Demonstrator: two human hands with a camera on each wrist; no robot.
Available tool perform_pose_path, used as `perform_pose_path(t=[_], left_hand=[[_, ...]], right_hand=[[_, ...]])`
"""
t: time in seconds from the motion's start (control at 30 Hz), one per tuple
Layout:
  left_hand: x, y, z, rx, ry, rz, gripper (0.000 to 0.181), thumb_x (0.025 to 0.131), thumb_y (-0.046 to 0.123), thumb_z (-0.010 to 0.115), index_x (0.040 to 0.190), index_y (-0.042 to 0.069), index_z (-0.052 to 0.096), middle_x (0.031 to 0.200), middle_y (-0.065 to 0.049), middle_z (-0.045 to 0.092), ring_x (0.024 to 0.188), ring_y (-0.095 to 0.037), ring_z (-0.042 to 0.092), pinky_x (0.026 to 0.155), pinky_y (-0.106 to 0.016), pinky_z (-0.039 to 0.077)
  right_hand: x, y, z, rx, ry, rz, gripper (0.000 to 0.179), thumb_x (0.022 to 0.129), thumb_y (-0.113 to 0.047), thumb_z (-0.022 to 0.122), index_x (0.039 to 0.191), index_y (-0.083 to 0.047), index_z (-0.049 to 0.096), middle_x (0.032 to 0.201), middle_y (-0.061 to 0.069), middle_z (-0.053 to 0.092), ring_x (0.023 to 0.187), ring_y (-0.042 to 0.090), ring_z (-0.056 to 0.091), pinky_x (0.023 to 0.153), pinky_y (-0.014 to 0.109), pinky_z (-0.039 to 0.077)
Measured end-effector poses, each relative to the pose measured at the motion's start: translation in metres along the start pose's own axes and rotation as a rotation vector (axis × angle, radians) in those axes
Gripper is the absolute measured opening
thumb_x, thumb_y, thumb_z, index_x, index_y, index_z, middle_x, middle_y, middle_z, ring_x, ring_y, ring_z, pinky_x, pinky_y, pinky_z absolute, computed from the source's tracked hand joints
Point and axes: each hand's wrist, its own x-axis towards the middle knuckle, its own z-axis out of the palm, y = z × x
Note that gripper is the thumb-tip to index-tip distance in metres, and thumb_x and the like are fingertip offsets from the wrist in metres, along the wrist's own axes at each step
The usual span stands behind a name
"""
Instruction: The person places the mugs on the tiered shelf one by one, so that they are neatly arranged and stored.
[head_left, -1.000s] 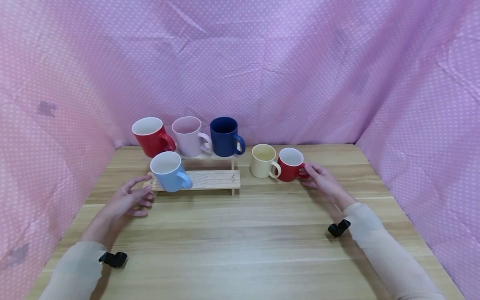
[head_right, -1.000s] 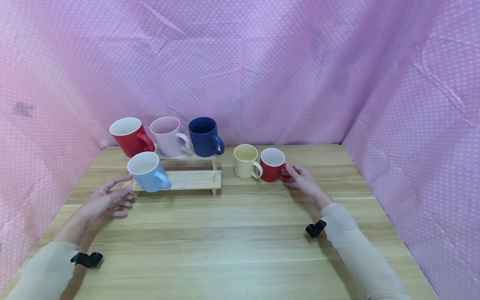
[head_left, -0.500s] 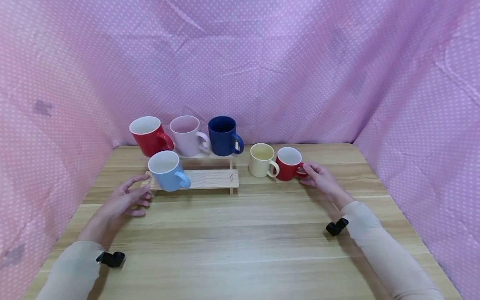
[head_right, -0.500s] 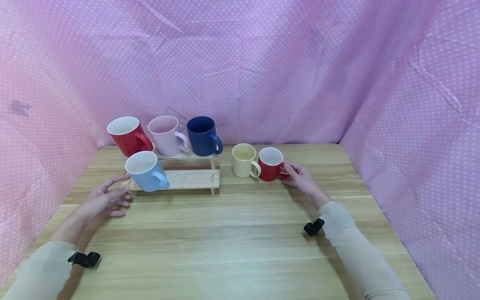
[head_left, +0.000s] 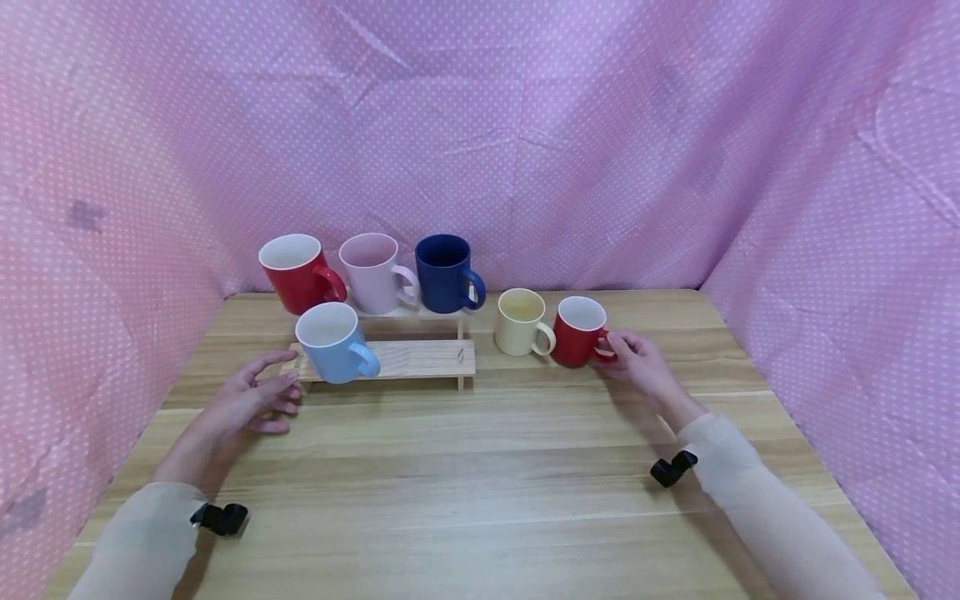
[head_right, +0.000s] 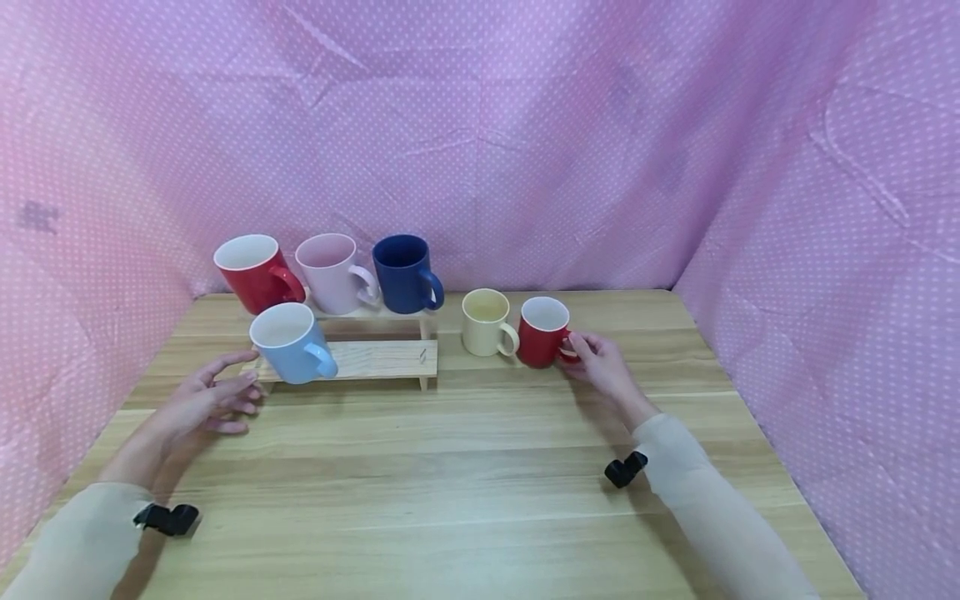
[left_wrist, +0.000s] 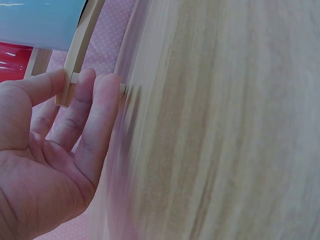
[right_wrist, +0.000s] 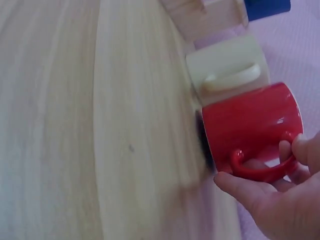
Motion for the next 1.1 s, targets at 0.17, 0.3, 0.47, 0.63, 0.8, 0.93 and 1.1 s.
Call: perform_pose_path(t=[0.17,0.3,0.47,0.63,0.8,0.93,1.1], left_hand=[[-0.001,0.001,-0.001,0.01,0.003,-0.003,0.064,0.1,0.045,0.062,0.154,0.023,0.034,0.103,-0.006,0.07,0.087,-0.02,0.069,0.075,-0.048,0.062],[-0.003,0.002,-0.002,0.012,0.004,-0.003,0.065,0.101,0.044,0.062,0.155,0.023,0.033,0.104,-0.007,0.07,0.087,-0.02,0.069,0.075,-0.048,0.062],[-0.004,0.004,-0.004,0.009,0.008,0.002,0.062,0.101,0.044,0.061,0.154,0.024,0.035,0.102,-0.005,0.07,0.086,-0.019,0.069,0.074,-0.048,0.062],[-0.007,0.006,-0.005,0.02,0.005,-0.002,0.062,0.101,0.044,0.061,0.154,0.024,0.034,0.102,-0.005,0.07,0.087,-0.02,0.069,0.075,-0.048,0.062],[-0.004,0.008,-0.003,0.022,0.007,-0.003,0.067,0.101,0.045,0.061,0.157,0.023,0.03,0.106,-0.008,0.069,0.088,-0.021,0.069,0.075,-0.048,0.062],[0.004,0.007,0.001,-0.013,-0.005,-0.003,0.069,0.101,0.045,0.062,0.158,0.025,0.03,0.11,-0.011,0.067,0.09,-0.023,0.068,0.077,-0.047,0.062],[0.001,0.003,0.001,-0.033,0.003,-0.047,0.069,0.1,0.044,0.063,0.158,0.025,0.03,0.11,-0.011,0.068,0.09,-0.024,0.068,0.077,-0.047,0.062]], right_hand=[[-0.018,-0.02,-0.001,0.123,-0.004,-0.05,0.043,0.109,-0.025,0.048,0.131,0.012,0.052,0.116,0.008,0.069,0.103,0.017,0.07,0.094,0.041,0.056],[-0.03,-0.042,-0.003,0.197,-0.036,-0.092,0.034,0.107,-0.023,0.052,0.125,0.006,0.058,0.112,0.004,0.072,0.099,0.016,0.071,0.088,0.036,0.059],[-0.045,-0.066,0.002,0.221,-0.106,-0.099,0.034,0.108,-0.022,0.052,0.126,0.007,0.056,0.116,0.006,0.072,0.1,0.02,0.072,0.091,0.04,0.057],[-0.059,-0.081,0.013,0.264,-0.195,-0.08,0.029,0.108,-0.019,0.05,0.119,0.006,0.059,0.122,0.009,0.07,0.11,0.027,0.069,0.096,0.044,0.053],[-0.065,-0.086,0.028,0.245,-0.23,-0.075,0.021,0.108,-0.017,0.05,0.104,0.001,0.059,0.125,0.009,0.068,0.111,0.027,0.069,0.097,0.047,0.051],[-0.065,-0.081,0.042,0.215,-0.217,-0.051,0.023,0.109,-0.019,0.05,0.109,0.004,0.056,0.129,0.012,0.065,0.111,0.027,0.069,0.096,0.048,0.051],[-0.065,-0.067,0.073,0.164,-0.23,-0.003,0.034,0.109,-0.018,0.049,0.125,0.013,0.049,0.139,0.025,0.056,0.116,0.032,0.066,0.095,0.044,0.054]])
